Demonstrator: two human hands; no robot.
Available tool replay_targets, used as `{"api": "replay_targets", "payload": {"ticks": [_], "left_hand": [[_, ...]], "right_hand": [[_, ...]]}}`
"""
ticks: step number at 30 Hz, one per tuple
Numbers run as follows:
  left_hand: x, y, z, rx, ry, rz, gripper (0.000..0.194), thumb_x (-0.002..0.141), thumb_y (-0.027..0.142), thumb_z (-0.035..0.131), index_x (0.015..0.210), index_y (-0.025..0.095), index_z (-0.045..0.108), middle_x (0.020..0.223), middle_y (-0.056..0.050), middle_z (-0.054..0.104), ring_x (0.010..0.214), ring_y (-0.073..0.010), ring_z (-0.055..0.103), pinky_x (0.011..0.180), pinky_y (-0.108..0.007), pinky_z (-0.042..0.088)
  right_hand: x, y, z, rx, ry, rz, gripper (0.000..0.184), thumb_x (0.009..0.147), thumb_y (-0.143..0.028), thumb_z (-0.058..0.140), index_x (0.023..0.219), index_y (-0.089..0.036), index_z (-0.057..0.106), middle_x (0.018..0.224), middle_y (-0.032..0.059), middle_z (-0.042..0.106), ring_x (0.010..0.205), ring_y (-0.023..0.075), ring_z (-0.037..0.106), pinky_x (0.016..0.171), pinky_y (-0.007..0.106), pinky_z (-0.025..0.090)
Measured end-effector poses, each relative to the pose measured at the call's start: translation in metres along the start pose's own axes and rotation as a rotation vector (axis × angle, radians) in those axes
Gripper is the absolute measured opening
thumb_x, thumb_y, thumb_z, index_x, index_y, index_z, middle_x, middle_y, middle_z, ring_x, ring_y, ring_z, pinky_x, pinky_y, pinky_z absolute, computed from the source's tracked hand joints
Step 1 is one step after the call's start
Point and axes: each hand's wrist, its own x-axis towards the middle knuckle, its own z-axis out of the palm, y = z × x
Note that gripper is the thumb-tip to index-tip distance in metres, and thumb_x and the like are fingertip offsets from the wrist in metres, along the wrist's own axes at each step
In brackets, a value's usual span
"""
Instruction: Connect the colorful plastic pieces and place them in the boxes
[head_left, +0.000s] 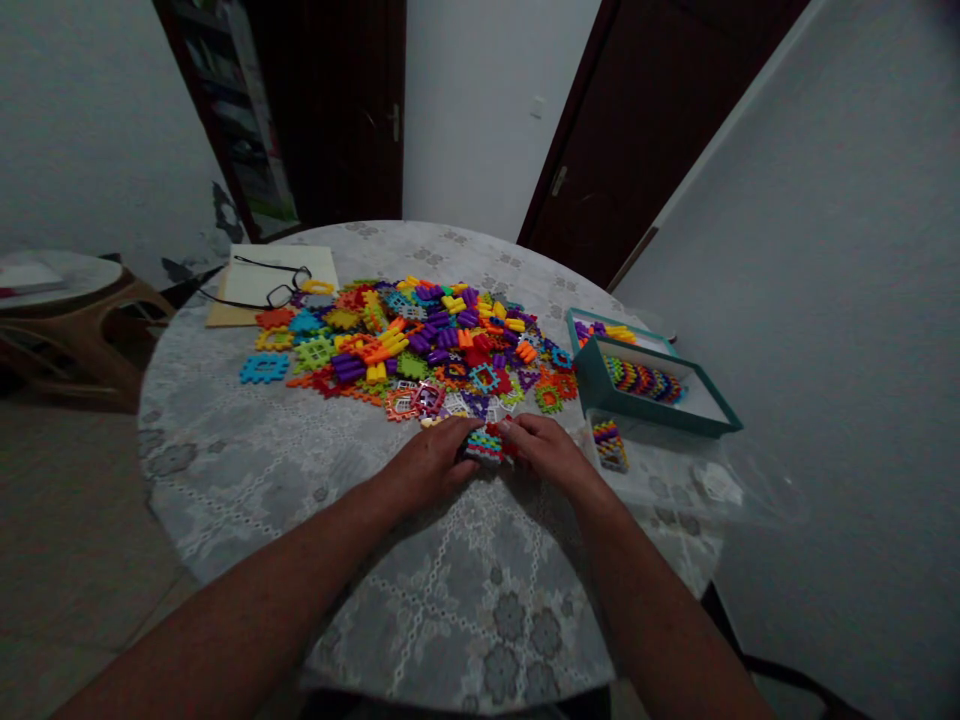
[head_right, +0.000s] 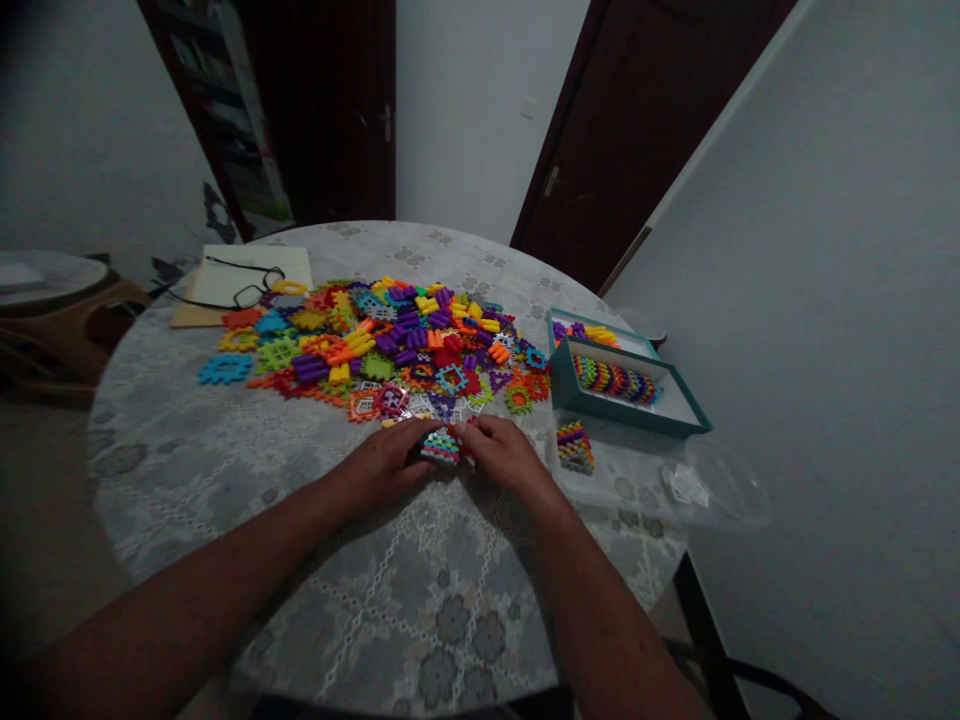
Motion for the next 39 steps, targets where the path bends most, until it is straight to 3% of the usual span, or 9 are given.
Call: {"api": "replay_targets", "payload": {"ticks": [7, 14, 18, 25, 32, 35, 39], "left_hand": [[-0.001, 0.001, 0.002, -0.031, 0.023, -0.034, 0.067, 0.092, 0.021, 0.070, 0.156, 0.031, 0.054, 0.149, -0.013, 0.071, 0.128, -0.0309, 0.071, 0.110, -0.052, 0.055], [-0.002, 0.001, 0.002, -0.014, 0.010, -0.063, 0.070, 0.095, 0.025, 0.068, 0.162, 0.020, 0.049, 0.131, -0.016, 0.077, 0.117, -0.0306, 0.074, 0.105, -0.048, 0.057], [-0.002, 0.001, 0.002, -0.015, 0.004, -0.066, 0.070, 0.095, 0.023, 0.068, 0.162, 0.020, 0.049, 0.127, -0.014, 0.078, 0.116, -0.0299, 0.074, 0.104, -0.047, 0.057], [-0.003, 0.000, 0.002, -0.025, 0.022, -0.056, 0.069, 0.095, 0.024, 0.069, 0.162, 0.025, 0.050, 0.136, -0.014, 0.076, 0.120, -0.0305, 0.074, 0.107, -0.050, 0.057], [-0.004, 0.002, 0.001, 0.005, -0.012, -0.030, 0.074, 0.098, 0.026, 0.066, 0.167, 0.020, 0.040, 0.157, -0.020, 0.063, 0.143, -0.0333, 0.063, 0.117, -0.054, 0.052], [-0.006, 0.002, 0.002, 0.040, -0.027, -0.017, 0.073, 0.100, 0.025, 0.061, 0.169, 0.020, 0.036, 0.164, -0.020, 0.057, 0.148, -0.0327, 0.059, 0.122, -0.054, 0.048], [-0.007, 0.003, 0.006, 0.080, -0.027, -0.013, 0.073, 0.104, 0.025, 0.055, 0.172, 0.019, 0.029, 0.165, -0.020, 0.055, 0.150, -0.0321, 0.058, 0.122, -0.053, 0.049]], "right_hand": [[0.003, 0.012, 0.005, 0.037, -0.004, -0.091, 0.033, 0.098, -0.054, 0.069, 0.101, -0.021, 0.074, 0.080, 0.0025, 0.071, 0.064, 0.0152, 0.061, 0.058, 0.027, 0.050], [0.000, 0.012, 0.005, -0.132, 0.109, -0.241, 0.027, 0.105, -0.044, 0.060, 0.106, -0.024, 0.078, 0.100, 0.0056, 0.076, 0.092, 0.0208, 0.069, 0.082, 0.033, 0.053], [-0.003, 0.010, 0.003, -0.196, 0.069, -0.316, 0.025, 0.106, -0.039, 0.059, 0.115, -0.026, 0.078, 0.111, 0.0065, 0.077, 0.102, 0.0221, 0.070, 0.090, 0.034, 0.053], [-0.006, 0.011, -0.001, -0.197, 0.067, -0.309, 0.023, 0.106, -0.037, 0.058, 0.110, -0.024, 0.076, 0.104, 0.0057, 0.077, 0.098, 0.0213, 0.070, 0.089, 0.034, 0.053], [-0.009, 0.007, -0.002, -0.194, 0.063, -0.376, 0.025, 0.108, -0.036, 0.056, 0.113, -0.025, 0.078, 0.107, 0.0060, 0.077, 0.099, 0.0221, 0.071, 0.090, 0.037, 0.054], [-0.011, 0.005, -0.003, -0.222, 0.029, -0.414, 0.021, 0.104, -0.038, 0.065, 0.118, -0.028, 0.077, 0.107, 0.0058, 0.076, 0.096, 0.0227, 0.070, 0.087, 0.038, 0.055], [-0.013, 0.002, 0.001, -0.350, -0.006, -0.460, 0.039, 0.098, -0.038, 0.077, 0.134, -0.025, 0.071, 0.110, 0.0078, 0.073, 0.093, 0.0222, 0.066, 0.083, 0.037, 0.054]]}}
